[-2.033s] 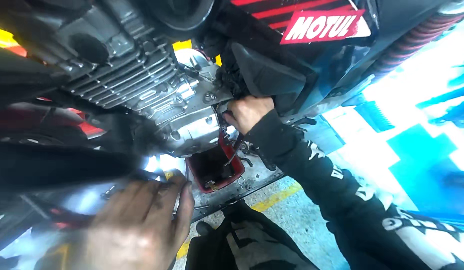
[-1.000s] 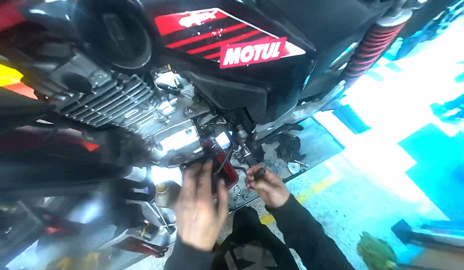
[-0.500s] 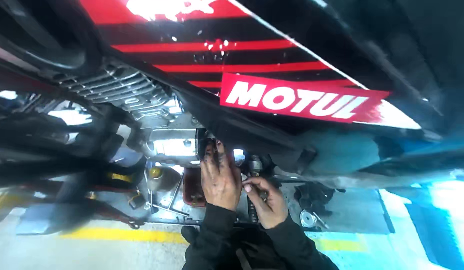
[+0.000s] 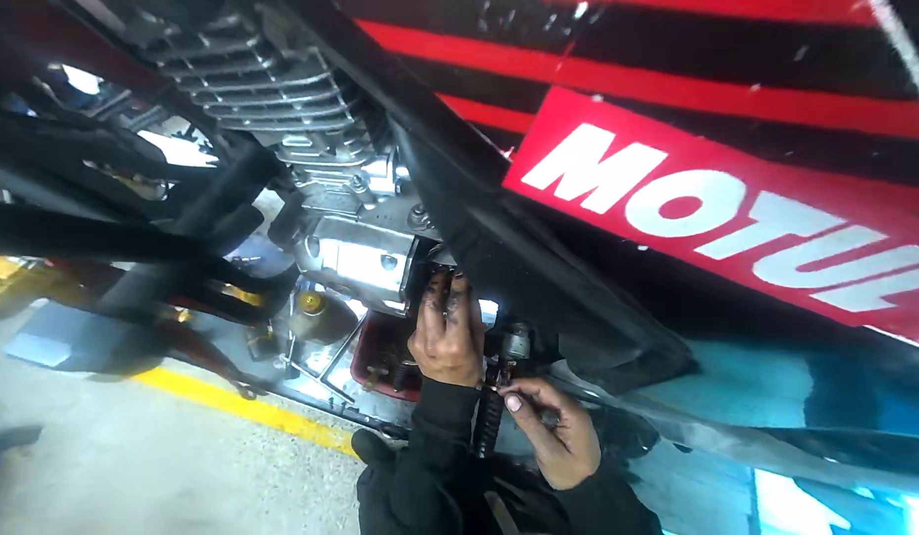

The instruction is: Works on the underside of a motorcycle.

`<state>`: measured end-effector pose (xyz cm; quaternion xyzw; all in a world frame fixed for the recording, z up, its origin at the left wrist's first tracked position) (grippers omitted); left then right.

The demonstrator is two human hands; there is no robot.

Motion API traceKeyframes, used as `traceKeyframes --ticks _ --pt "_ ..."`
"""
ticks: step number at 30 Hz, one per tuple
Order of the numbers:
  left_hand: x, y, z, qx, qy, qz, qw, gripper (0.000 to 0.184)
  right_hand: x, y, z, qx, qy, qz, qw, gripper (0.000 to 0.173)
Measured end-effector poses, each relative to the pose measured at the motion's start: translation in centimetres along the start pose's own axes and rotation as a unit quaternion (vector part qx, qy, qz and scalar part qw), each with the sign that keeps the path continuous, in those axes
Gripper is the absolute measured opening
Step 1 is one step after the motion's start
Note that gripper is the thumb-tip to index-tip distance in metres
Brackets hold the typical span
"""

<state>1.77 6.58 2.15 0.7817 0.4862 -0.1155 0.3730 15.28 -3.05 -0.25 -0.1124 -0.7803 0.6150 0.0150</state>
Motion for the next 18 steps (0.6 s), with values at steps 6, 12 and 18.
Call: traceKeyframes --ticks 6,12,18 --pt "-0.3 -0.2 -0.3 -0.008 0.031 0.002 1.0 0.027 -1.2 1.2 0.4 0.021 -0.011 -0.006 1.0 0.018" --pt "-0.8 0.2 -0.5 -0.008 -0.002 0.002 1.0 0.026 -0.3 1.8 0.5 0.054 -0.036 -0.011 0.998 0.021" --pt "-6.1 -1.1 4.6 -0.06 -0.154 0.184 0.969 0.024 0.8 1.6 -0.2 0.183 -0.045 -0.166 0.968 0.023"
Point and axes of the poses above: each hand's wrist, its own z-axis away from the middle knuckle, its own x-axis out of the palm, y = z × x, the point moved 8 cm from there along -z, towards the middle knuckle, and after that the axes turned 8 degrees about -z, right-handed, at the moved point
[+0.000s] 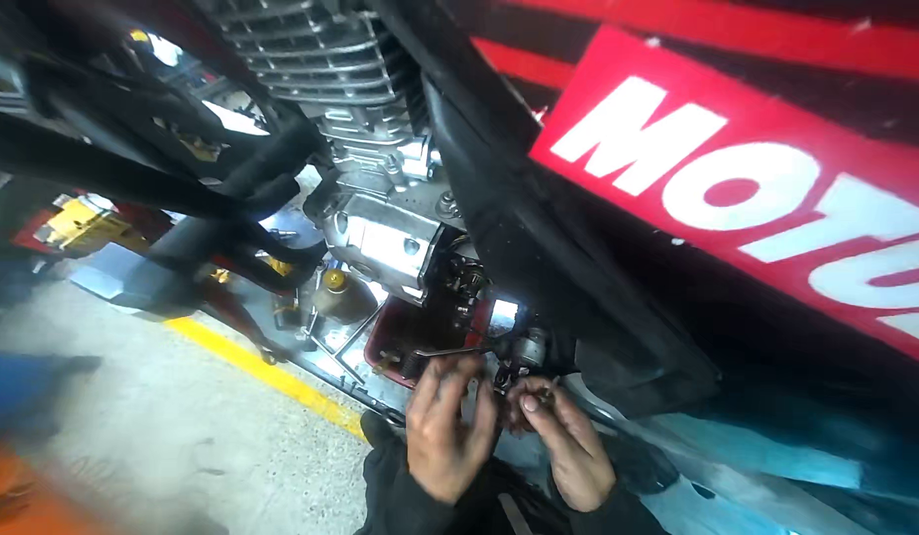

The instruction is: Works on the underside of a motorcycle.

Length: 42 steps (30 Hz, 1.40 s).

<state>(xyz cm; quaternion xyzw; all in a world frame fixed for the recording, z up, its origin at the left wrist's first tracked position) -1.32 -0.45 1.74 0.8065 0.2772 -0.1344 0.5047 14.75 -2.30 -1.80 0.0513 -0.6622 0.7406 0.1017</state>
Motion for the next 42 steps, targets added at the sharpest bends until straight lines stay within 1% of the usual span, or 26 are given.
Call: traceKeyframes --ticks 1,2,3,4,6,7,8,9,10,11,12,14,16,17,19,23,25,27,29,32,34,36,40,42 --pt "-0.3 0.0 1.1 -0.012 -0.046 0.029 0.998 0.029 0.6 -0.6 -0.2 -0.023 0.0 -0.027 0.999 0.027" --pt "-0.5 0.2 1.8 -0.021 -0.088 0.05 0.995 0.038 1.6 -1.2 -0.5 -0.037 -0.015 -0.043 0.998 0.034" --pt "-0.7 0.7 2.0 -0.022 -0.117 0.057 0.991 0.047 2.9 -1.5 -0.9 -0.039 -0.036 -0.057 0.997 0.04" --pt "-0.9 1.3 1.9 -0.011 -0.125 0.039 0.991 0.052 4.2 -1.5 -1.2 -0.029 -0.051 -0.066 0.996 0.042" --pt "-1.8 2.4 0.2 0.025 -0.104 -0.059 0.993 0.047 6.7 -1.5 -2.1 0.021 -0.079 -0.1 0.992 0.043" --pt "-2.3 2.6 -1.1 0.041 -0.098 -0.108 0.989 0.043 7.6 -1.6 -2.4 0.054 -0.081 -0.128 0.987 0.042" --pt "-2.9 2.8 -2.6 0.053 -0.104 -0.15 0.982 0.04 8.1 -1.8 -2.9 0.068 -0.088 -0.141 0.984 0.042" --pt "-3.6 3.1 -4.2 0.061 -0.113 -0.182 0.975 0.038 8.2 -2.3 -3.3 0.056 -0.086 -0.114 0.988 0.042" --pt "-4.2 3.3 -5.8 0.065 -0.121 -0.207 0.969 0.038 7.9 -2.7 -4.0 0.017 -0.077 -0.055 0.995 0.046" --pt "-4.7 3.3 -7.1 0.06 -0.13 -0.223 0.964 0.037 7.3 -3.1 -4.6 -0.047 -0.048 0.034 0.997 0.048" --pt "-4.9 3.0 -8.0 0.053 -0.133 -0.222 0.964 0.035 6.7 -3.6 -5.1 -0.118 -0.005 0.142 0.983 0.049" --pt "-4.8 2.0 -8.5 0.017 -0.138 -0.16 0.977 0.033 6.2 -4.5 -5.7 -0.201 0.059 0.322 0.923 0.051" --pt "-4.5 0.9 -7.4 -0.032 -0.138 -0.069 0.988 0.032 6.9 -5.0 -6.4 -0.211 0.08 0.43 0.874 0.052" --pt "-4.3 0.4 -6.5 -0.051 -0.139 -0.039 0.988 0.033 7.2 -5.2 -6.8 -0.209 0.088 0.462 0.857 0.051" --pt "-4.1 -0.7 -5.1 -0.078 -0.137 -0.006 0.987 0.034 7.6 -5.0 -7.1 -0.207 0.099 0.493 0.839 0.05" --pt "-4.4 -2.7 -3.6 -0.112 -0.119 0.02 0.986 0.03 7.4 -4.4 -7.0 -0.23 0.124 0.517 0.815 0.047" --pt "-4.2 -3.6 -3.1 -0.154 -0.116 0.065 0.979 0.025 7.4 -4.2 -7.0 -0.24 0.133 0.523 0.807 0.046" --pt "-3.2 -4.4 -2.7 -0.187 -0.144 0.101 0.966 0.023 7.3 -4.1 -6.8 -0.25 0.141 0.526 0.801 0.045" --pt "-1.6 -4.9 -2.9 -0.192 -0.171 0.118 0.959 0.024 7.0 -4.2 -6.5 -0.269 0.158 0.523 0.793 0.043" --pt "1.1 -5.0 -4.6 -0.212 -0.155 0.126 0.957 0.022 6.7 -4.0 -6.3 -0.264 0.147 0.52 0.799 0.045" --pt "2.4 -4.8 -5.8 -0.224 -0.141 0.115 0.957 0.029 6.8 -3.9 -6.2 -0.264 0.145 0.514 0.803 0.045" --pt "3.4 -4.4 -6.6 -0.223 -0.123 0.084 0.963 0.031 6.7 -4.0 -6.2 -0.27 0.151 0.506 0.805 0.044" --pt "3.8 -4.0 -7.8 -0.208 -0.109 -0.026 0.972 0.032 6.4 -4.0 -6.2 -0.275 0.149 0.511 0.801 0.048" --pt "3.8 -3.7 -8.2 -0.185 -0.108 -0.047 0.976 0.031 6.4 -3.9 -6.2 -0.275 0.148 0.519 0.796 0.048"
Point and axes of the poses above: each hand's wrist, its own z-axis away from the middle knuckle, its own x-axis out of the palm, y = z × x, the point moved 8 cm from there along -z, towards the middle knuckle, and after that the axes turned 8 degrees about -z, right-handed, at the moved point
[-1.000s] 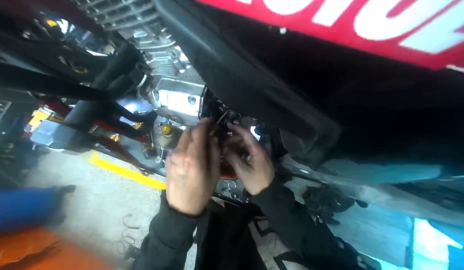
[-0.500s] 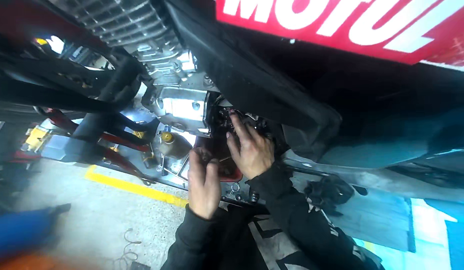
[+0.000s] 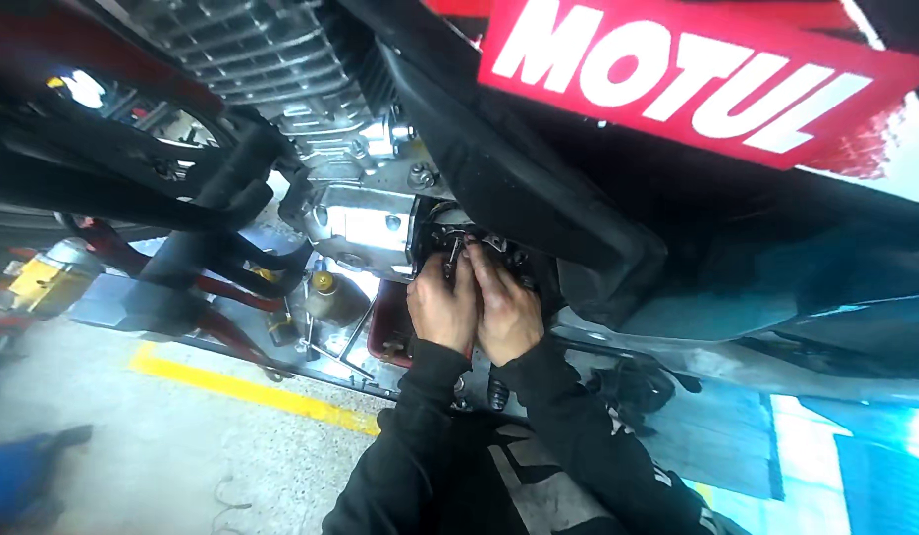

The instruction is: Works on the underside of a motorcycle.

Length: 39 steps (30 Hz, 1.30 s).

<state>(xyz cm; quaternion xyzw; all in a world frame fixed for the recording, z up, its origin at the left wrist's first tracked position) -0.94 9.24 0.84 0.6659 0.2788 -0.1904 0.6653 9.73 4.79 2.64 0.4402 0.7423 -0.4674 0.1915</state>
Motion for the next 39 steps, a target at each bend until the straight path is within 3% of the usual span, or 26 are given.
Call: traceKeyframes --ticks 6,13,20,23,25,27,28,31,33,35,39 --pt "0.5 -0.6 -0.1 -0.003 0.002 0.079 0.997 0.03 0.2 -0.1 -0.1 0.007 0.001 0.011 1.0 0.044" --pt "-1.0 1.4 0.7 0.166 0.102 -0.146 0.97 0.022 0.2 0.0 -0.1 -0.005 -0.002 0.028 1.0 0.042" --pt "-1.8 0.7 0.7 0.07 -0.007 -0.131 0.989 0.031 0.2 0.3 0.1 0.0 0.001 0.015 1.0 0.044" --pt "-3.5 2.1 1.5 0.118 -0.001 -0.114 0.987 0.039 -0.3 0.0 0.1 0.007 -0.016 -0.026 0.999 0.05" --pt "-3.3 2.9 0.9 0.152 -0.007 -0.134 0.979 0.047 -0.5 -0.1 0.7 0.079 -0.057 -0.127 0.987 0.053" --pt "-2.8 3.2 0.3 0.17 -0.017 -0.165 0.971 0.044 0.7 0.6 2.0 0.21 -0.102 -0.297 0.926 0.055" --pt "-2.8 3.2 0.2 0.179 -0.014 -0.178 0.967 0.042 1.6 1.0 2.7 0.284 -0.11 -0.4 0.864 0.052" --pt "-2.6 3.0 0.8 0.209 0.011 -0.217 0.954 0.038 4.0 1.8 4.3 0.48 -0.038 -0.617 0.622 0.023" --pt "-2.2 2.8 1.2 0.223 0.017 -0.246 0.943 0.039 5.4 1.8 4.0 0.526 0.012 -0.701 0.482 0.026" --pt "-2.2 2.9 1.3 0.239 0.031 -0.261 0.935 0.036 6.1 1.6 2.8 0.518 0.038 -0.737 0.433 0.033" --pt "-2.3 3.4 1.2 0.261 0.06 -0.265 0.926 0.034 7.5 1.8 1.2 0.49 0.063 -0.764 0.414 0.034"
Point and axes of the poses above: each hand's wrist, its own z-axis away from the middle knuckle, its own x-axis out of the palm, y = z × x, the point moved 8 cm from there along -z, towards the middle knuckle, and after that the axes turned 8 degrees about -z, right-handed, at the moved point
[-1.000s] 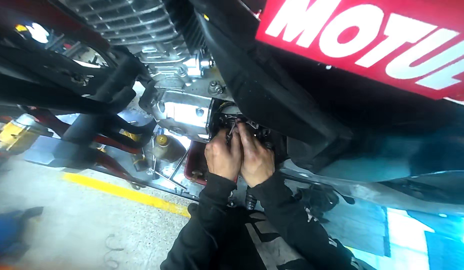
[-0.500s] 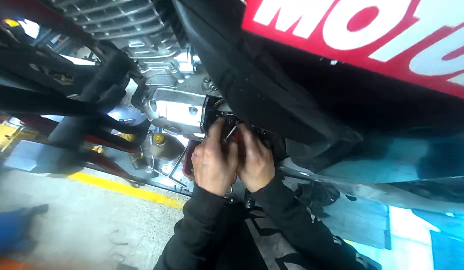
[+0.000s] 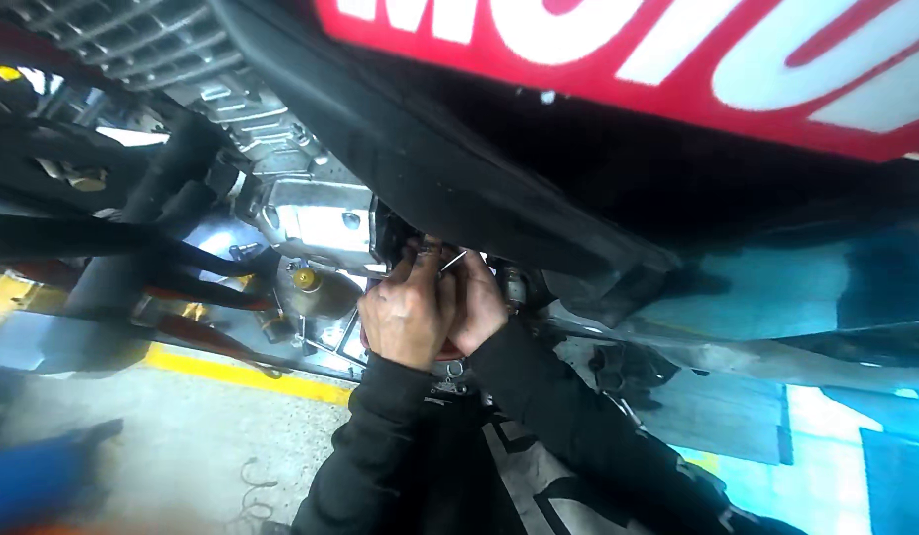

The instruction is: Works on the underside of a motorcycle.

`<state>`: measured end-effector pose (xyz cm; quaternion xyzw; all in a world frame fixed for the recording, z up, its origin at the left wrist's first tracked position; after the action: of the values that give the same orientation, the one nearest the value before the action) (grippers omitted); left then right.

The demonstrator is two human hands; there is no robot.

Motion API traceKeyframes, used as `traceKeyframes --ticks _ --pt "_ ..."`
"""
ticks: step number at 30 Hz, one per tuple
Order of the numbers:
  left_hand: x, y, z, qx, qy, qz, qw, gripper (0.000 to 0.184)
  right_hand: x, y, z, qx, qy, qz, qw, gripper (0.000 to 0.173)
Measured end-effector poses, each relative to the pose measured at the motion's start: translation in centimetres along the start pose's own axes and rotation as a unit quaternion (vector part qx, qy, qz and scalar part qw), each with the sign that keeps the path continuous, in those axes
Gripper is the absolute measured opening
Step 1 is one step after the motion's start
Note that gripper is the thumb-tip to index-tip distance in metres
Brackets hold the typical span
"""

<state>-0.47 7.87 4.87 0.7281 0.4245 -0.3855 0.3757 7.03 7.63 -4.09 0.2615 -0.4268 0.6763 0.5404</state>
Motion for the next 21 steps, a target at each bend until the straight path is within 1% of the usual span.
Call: traceKeyframes --ticks 2,3,5,6,7,10,12,16,21 --pt "-0.4 0.2 -0.1 -0.007 -0.018 -0.005 1.0 0.031 -0.4 0.3 -0.6 0.0 -0.022 -0.003 1.0 0.028" --pt "-0.9 0.3 -0.1 -0.019 -0.049 -0.008 0.999 0.031 -0.6 0.4 -0.6 0.001 -0.029 -0.004 1.0 0.027" --pt "-2.1 0.5 0.0 -0.035 -0.133 -0.019 0.99 0.038 -0.8 0.2 -0.6 0.003 -0.005 -0.003 1.0 0.027" --pt "-2.8 0.6 0.0 -0.029 -0.17 -0.027 0.985 0.043 -0.6 0.2 -0.4 0.016 -0.002 -0.014 1.0 0.028" --pt "-3.5 0.7 -0.1 -0.013 -0.19 -0.04 0.981 0.044 -0.5 0.1 0.0 0.03 0.007 -0.025 0.999 0.026" --pt "-5.3 1.2 -1.4 0.053 -0.18 -0.075 0.979 0.027 -0.6 0.3 0.0 0.054 0.019 -0.042 0.997 0.023" --pt "-6.0 1.5 -2.2 0.074 -0.178 -0.085 0.978 0.023 -0.7 0.4 -0.2 0.062 0.005 -0.035 0.997 0.025" --pt "-6.7 2.3 -2.9 0.108 -0.152 -0.124 0.975 0.024 -0.5 0.5 -0.5 0.073 -0.03 -0.023 0.997 0.025" --pt "-6.4 2.5 -3.8 0.114 -0.163 -0.162 0.966 0.026 -0.2 0.4 -0.5 0.083 -0.052 0.001 0.995 0.032"
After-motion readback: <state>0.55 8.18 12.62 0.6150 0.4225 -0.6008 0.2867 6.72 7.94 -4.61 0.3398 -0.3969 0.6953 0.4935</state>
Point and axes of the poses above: each hand's wrist, its own z-axis away from the middle knuckle, its own x-axis out of the palm, y = z × x, the point moved 8 cm from there along -z, towards the middle knuckle, and after that the axes turned 8 degrees about -z, right-handed, at the moved point
